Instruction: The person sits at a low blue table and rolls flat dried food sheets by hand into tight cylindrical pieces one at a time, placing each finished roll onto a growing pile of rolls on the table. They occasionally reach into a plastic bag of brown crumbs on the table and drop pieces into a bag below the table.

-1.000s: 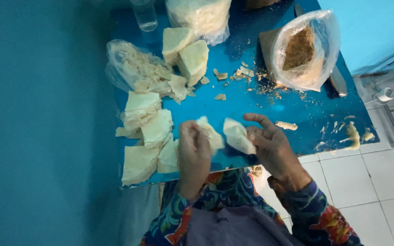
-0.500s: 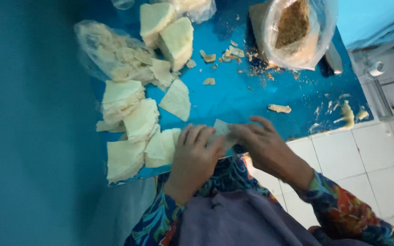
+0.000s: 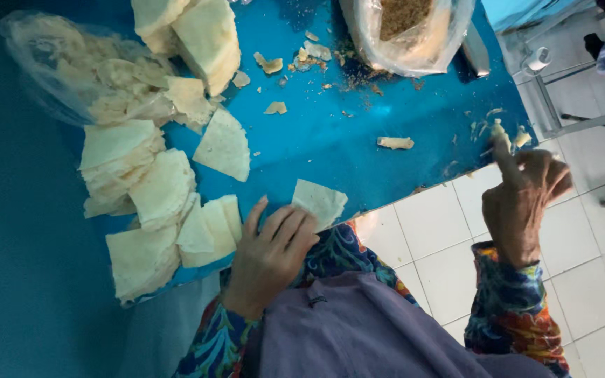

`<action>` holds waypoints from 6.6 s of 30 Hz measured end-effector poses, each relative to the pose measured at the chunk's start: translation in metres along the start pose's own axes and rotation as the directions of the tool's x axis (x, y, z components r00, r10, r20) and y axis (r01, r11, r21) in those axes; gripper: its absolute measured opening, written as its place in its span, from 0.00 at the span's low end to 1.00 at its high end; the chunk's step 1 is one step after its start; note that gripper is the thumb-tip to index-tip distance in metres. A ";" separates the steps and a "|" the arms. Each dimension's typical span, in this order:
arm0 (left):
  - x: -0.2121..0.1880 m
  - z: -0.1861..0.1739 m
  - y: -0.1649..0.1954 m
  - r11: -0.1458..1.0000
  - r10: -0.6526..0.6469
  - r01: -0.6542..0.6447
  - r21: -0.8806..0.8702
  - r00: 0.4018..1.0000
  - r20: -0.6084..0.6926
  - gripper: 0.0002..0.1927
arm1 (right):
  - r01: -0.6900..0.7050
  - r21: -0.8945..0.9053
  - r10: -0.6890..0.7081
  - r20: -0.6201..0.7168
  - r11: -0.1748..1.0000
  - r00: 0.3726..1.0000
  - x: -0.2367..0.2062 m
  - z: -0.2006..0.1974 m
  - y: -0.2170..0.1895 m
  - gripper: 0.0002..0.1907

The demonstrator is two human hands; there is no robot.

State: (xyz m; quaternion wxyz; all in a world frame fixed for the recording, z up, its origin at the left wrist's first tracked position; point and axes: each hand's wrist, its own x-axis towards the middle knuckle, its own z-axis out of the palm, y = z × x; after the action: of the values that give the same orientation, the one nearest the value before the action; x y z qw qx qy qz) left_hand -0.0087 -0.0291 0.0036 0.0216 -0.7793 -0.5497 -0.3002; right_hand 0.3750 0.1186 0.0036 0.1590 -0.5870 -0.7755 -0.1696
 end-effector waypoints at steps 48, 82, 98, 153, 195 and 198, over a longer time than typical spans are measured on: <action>0.010 -0.005 0.028 0.932 -0.322 0.329 0.152 0.944 -0.068 0.14 | 0.451 0.580 -0.417 -0.202 0.678 0.886 0.256 0.012 -0.130 0.10; 0.013 -0.020 0.033 0.847 -0.461 0.421 -0.324 0.886 -0.055 0.05 | 0.669 0.646 -0.829 -0.098 0.368 0.551 0.049 -0.033 -0.158 0.31; 0.010 -0.003 0.044 0.836 -0.424 0.346 -0.427 0.900 -0.101 0.16 | 0.565 0.693 -0.741 -0.068 0.446 0.668 0.050 -0.042 -0.150 0.39; 0.026 0.010 0.026 0.970 -0.230 0.218 -0.110 0.966 -0.118 0.08 | 0.122 0.838 -0.584 0.258 0.531 0.770 0.080 -0.059 -0.158 0.39; 0.013 0.010 0.027 0.965 -0.212 0.176 -0.196 0.961 -0.177 0.17 | 0.239 0.883 -0.586 0.049 0.405 0.809 0.044 -0.040 -0.166 0.35; 0.014 0.009 0.027 0.962 -0.214 0.174 -0.211 0.959 -0.187 0.17 | 0.217 0.893 -0.586 0.062 0.394 0.808 0.043 -0.035 -0.170 0.34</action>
State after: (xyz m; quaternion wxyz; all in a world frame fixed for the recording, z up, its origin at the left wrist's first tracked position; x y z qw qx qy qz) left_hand 0.0217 -0.0249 0.0111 -0.0260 -0.6840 -0.5869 -0.4324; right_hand 0.2015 0.0967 0.0415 0.2310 -0.2399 -0.8889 0.3145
